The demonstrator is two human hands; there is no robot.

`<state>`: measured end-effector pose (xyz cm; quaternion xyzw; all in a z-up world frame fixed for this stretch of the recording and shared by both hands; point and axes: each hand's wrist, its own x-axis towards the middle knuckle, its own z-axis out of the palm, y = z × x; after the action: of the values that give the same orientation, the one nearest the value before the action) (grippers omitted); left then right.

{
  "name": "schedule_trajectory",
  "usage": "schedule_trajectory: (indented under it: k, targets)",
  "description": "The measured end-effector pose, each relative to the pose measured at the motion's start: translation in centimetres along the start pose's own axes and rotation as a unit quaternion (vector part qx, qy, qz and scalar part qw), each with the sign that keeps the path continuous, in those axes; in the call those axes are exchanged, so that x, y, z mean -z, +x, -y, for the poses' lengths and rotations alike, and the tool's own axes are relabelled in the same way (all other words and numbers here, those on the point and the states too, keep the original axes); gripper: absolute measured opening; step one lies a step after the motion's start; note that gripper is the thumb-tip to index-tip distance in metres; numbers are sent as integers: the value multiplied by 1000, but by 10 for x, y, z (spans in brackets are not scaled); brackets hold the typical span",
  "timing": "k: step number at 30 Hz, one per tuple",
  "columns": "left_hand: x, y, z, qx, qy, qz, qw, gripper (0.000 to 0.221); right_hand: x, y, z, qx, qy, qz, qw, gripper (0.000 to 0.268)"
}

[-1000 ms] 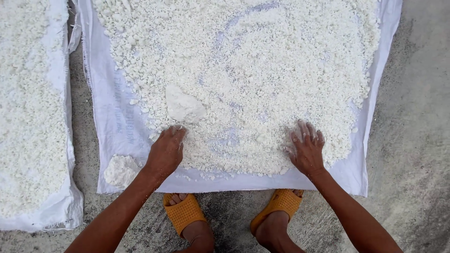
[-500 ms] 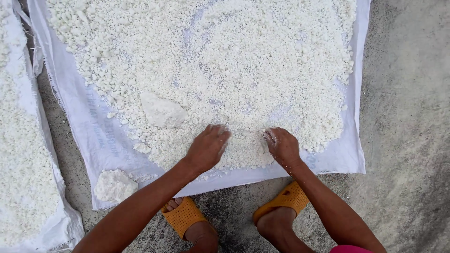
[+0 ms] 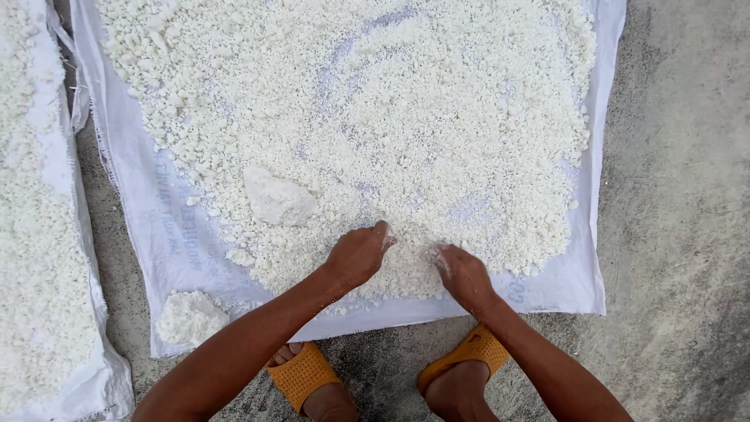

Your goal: The person uses both hands to break up clumps and spread a white granular material evenly across two large white tarps laid on a concrete floor. The person repeatedly picks up clumps, crumbles them, and redistributes the granules to create a uniform layer.

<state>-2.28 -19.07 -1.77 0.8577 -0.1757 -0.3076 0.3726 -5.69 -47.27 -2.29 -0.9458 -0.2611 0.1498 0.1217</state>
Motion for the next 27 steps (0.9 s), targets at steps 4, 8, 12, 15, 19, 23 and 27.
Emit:
schedule_trajectory:
  k: [4,8,12,15,19,23,27]
  targets:
    - [44,-17,-6,97,-15,-14,995,43,24,61,-51,-151,-19,-60,986,12]
    - [37,-20,13,100,-176,-56,978,42,69,155,-83,-151,-35,-125,980,59]
    - [54,-33,6,148,-165,-71,973,39,97,205,-66,-229,-34,-76,970,76]
    - [56,-32,23,166,-149,-55,973,37,108,192,-19,-271,-19,0,962,81]
    - [63,-33,11,133,-99,-81,983,38,95,123,47,-192,-51,161,967,93]
    - [53,-27,-1,70,-36,-91,993,42,28,20,51,-20,-79,175,981,98]
    - [40,-19,-3,56,-15,-68,996,42,1,-52,2,17,-89,115,989,60]
